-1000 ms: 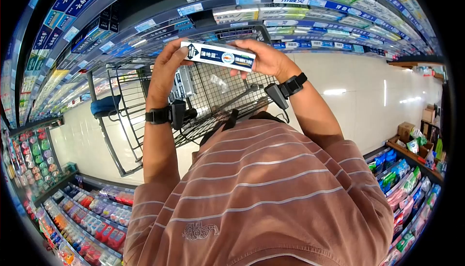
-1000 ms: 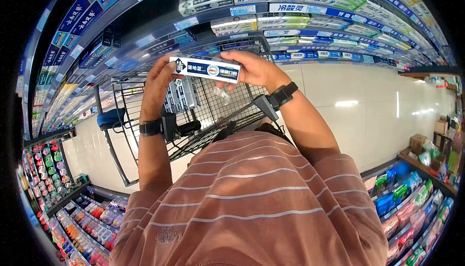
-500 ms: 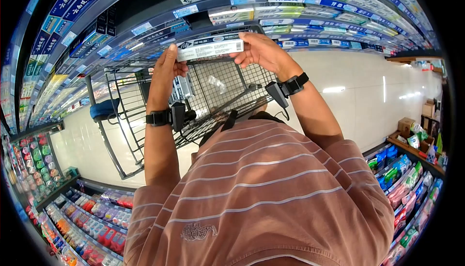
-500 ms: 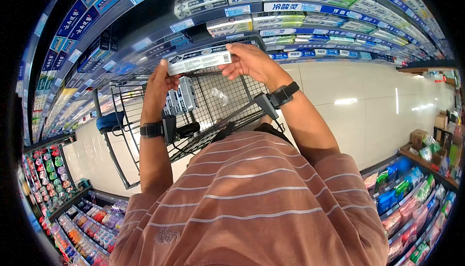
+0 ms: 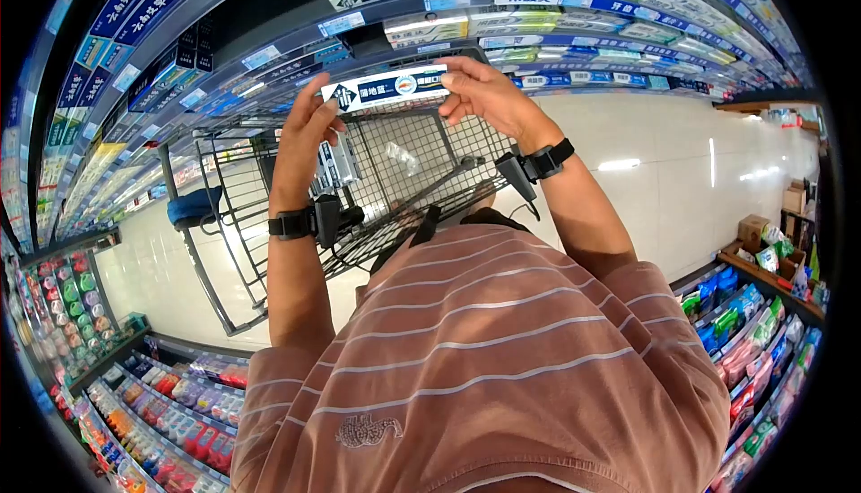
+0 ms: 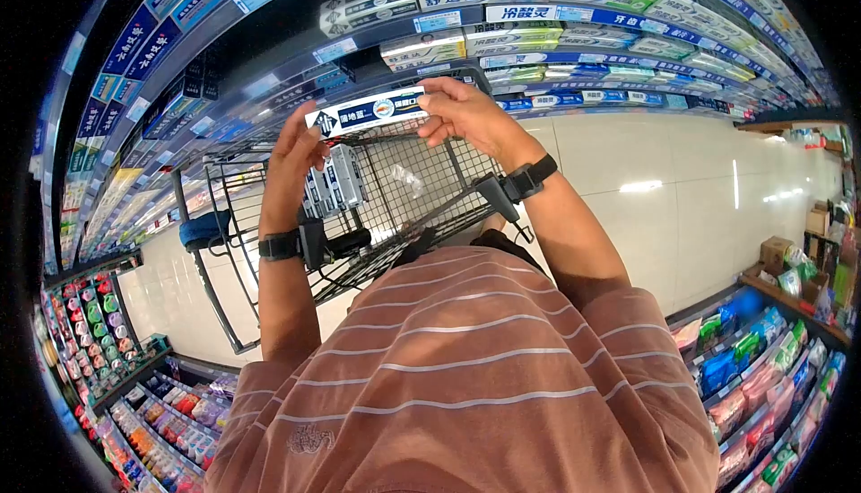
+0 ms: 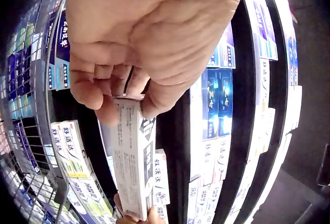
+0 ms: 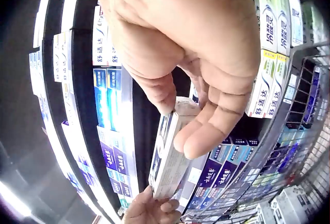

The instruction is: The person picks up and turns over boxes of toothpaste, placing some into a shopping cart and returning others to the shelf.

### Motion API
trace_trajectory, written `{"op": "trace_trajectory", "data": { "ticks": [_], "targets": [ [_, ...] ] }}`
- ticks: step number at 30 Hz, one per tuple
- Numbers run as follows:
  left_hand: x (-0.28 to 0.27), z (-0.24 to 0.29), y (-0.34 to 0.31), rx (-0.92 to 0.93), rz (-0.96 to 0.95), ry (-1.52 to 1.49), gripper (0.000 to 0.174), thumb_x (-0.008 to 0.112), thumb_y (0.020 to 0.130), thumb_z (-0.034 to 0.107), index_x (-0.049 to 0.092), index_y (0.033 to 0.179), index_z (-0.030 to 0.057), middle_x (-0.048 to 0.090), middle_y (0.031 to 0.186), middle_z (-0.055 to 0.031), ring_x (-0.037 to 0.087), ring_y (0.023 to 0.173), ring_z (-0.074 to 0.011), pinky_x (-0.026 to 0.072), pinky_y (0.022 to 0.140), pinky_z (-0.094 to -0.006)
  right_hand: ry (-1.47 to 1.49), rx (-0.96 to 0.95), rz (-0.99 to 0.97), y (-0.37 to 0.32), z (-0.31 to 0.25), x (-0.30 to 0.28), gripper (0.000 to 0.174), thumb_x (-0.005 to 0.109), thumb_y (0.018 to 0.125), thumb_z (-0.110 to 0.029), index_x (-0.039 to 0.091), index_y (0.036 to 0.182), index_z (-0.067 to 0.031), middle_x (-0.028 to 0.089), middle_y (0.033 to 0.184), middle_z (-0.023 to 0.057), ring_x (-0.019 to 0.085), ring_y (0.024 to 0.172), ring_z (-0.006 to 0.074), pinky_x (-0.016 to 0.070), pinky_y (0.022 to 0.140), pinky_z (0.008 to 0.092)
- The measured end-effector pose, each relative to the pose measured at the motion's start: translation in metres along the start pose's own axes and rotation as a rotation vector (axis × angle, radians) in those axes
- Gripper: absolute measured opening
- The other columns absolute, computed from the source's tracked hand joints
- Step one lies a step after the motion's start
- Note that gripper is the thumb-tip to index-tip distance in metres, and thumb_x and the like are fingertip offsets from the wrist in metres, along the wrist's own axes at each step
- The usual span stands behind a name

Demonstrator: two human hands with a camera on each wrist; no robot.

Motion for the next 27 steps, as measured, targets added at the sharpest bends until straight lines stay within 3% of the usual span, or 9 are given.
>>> {"op": "trace_trajectory", "data": {
  "ticks": [6, 12, 15, 16, 18, 22, 23, 26, 27],
  "targets": [
    [0.002, -0.008, 0.006, 0.09, -0.103, 0.026, 0.045, 0.063, 0.097, 0.012, 0.053, 0.141, 0.0076, 0.063, 0.117, -0.0045, 0.06, 0.098, -0.0133, 0.0486, 0.08, -0.0283, -0.024, -0.107, -0.024, 0.001, 0.0, -0.002, 0.045, 0.059, 0.101, -0.012, 0.046, 0.143, -0.0002, 0.061, 0.122, 0.0108, 0.066, 0.109, 0.0196, 0.0572, 0.091, 0.0316],
    [0.004, -0.01, 0.011, 0.096, -0.13, -0.008, 0.043, 0.065, 0.096, 0.008, 0.054, 0.137, 0.007, 0.064, 0.119, -0.0039, 0.059, 0.098, -0.0121, 0.0492, 0.08, -0.0287, -0.014, -0.114, 0.008, 0.003, 0.003, -0.005, 0.042, 0.057, 0.099, -0.006, 0.049, 0.141, -0.0033, 0.061, 0.122, 0.0091, 0.066, 0.108, 0.019, 0.0562, 0.092, 0.0311],
    [0.005, -0.012, 0.018, 0.079, -0.056, 0.141, 0.047, 0.07, 0.094, 0.016, 0.054, 0.137, 0.0051, 0.065, 0.111, -0.0033, 0.059, 0.09, -0.0112, 0.0487, 0.074, -0.0275, -0.05, -0.131, 0.035, 0.003, 0.002, -0.008, 0.042, 0.057, 0.099, -0.007, 0.049, 0.141, -0.0033, 0.061, 0.117, 0.0082, 0.067, 0.103, 0.0186, 0.0567, 0.09, 0.0306],
    [0.005, -0.01, 0.02, -0.018, -0.036, 0.172, 0.048, 0.072, 0.093, 0.018, 0.055, 0.136, 0.005, 0.065, 0.11, -0.0034, 0.059, 0.088, -0.0111, 0.0482, 0.073, -0.0268, -0.037, -0.122, 0.042, 0.003, 0.002, -0.01, 0.043, 0.057, 0.099, -0.007, 0.049, 0.141, -0.0034, 0.061, 0.116, 0.0088, 0.068, 0.102, 0.0191, 0.057, 0.089, 0.0308],
    [0.007, -0.013, 0.03, 0.048, -0.035, 0.263, 0.044, 0.07, 0.095, 0.019, 0.056, 0.136, 0.0095, 0.066, 0.101, -0.0012, 0.058, 0.079, -0.0089, 0.0461, 0.064, -0.0242, -0.035, -0.147, 0.055, 0.004, -0.002, -0.011, 0.044, 0.057, 0.099, -0.007, 0.048, 0.142, -0.0035, 0.061, 0.116, 0.0093, 0.068, 0.102, 0.0195, 0.0567, 0.09, 0.031],
    [0.018, -0.006, 0.05, 0.194, -0.077, 0.265, 0.044, 0.072, 0.095, 0.015, 0.056, 0.135, 0.0073, 0.064, 0.096, 0.0027, 0.053, 0.077, -0.0054, 0.0413, 0.063, -0.0222, -0.004, -0.196, 0.1, 0.007, -0.013, -0.016, 0.044, 0.056, 0.098, -0.005, 0.047, 0.142, -0.0021, 0.061, 0.115, 0.0098, 0.066, 0.103, 0.0189, 0.0564, 0.093, 0.0324],
    [0.016, -0.004, 0.055, 0.119, -0.104, 0.347, 0.043, 0.071, 0.095, 0.012, 0.055, 0.134, 0.0064, 0.063, 0.098, 0.0032, 0.051, 0.078, -0.0047, 0.041, 0.064, -0.0218, -0.019, -0.203, 0.108, 0.008, -0.017, -0.018, 0.046, 0.057, 0.098, -0.005, 0.047, 0.142, -0.0013, 0.06, 0.118, 0.0106, 0.066, 0.104, 0.0197, 0.0565, 0.093, 0.0322],
    [0.017, 0.004, 0.075, 0.132, -0.144, 0.313, 0.041, 0.071, 0.093, 0.011, 0.057, 0.132, 0.0066, 0.065, 0.111, -0.0027, 0.056, 0.083, -0.0078, 0.0465, 0.07, -0.0242, -0.026, -0.231, 0.148, 0.007, -0.032, -0.018, 0.049, 0.057, 0.098, -0.006, 0.044, 0.145, -0.0001, 0.054, 0.128, 0.0143, 0.065, 0.11, 0.0227, 0.056, 0.095, 0.0329],
    [0.014, 0.005, 0.083, 0.076, -0.153, 0.322, 0.041, 0.071, 0.093, 0.011, 0.056, 0.131, 0.0064, 0.066, 0.107, -0.0006, 0.055, 0.08, -0.0072, 0.0455, 0.067, -0.0238, -0.005, -0.251, 0.174, 0.009, -0.034, -0.018, 0.049, 0.055, 0.099, -0.006, 0.042, 0.146, -0.0004, 0.052, 0.131, 0.0162, 0.064, 0.112, 0.0241, 0.0554, 0.096, 0.034]
  ]
}}
Point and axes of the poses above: each hand's wrist, its own y-axis towards the middle knuckle, its own x-axis out of the palm, z = x × y, the point moved 3 cm from there along y, towards the middle knuckle
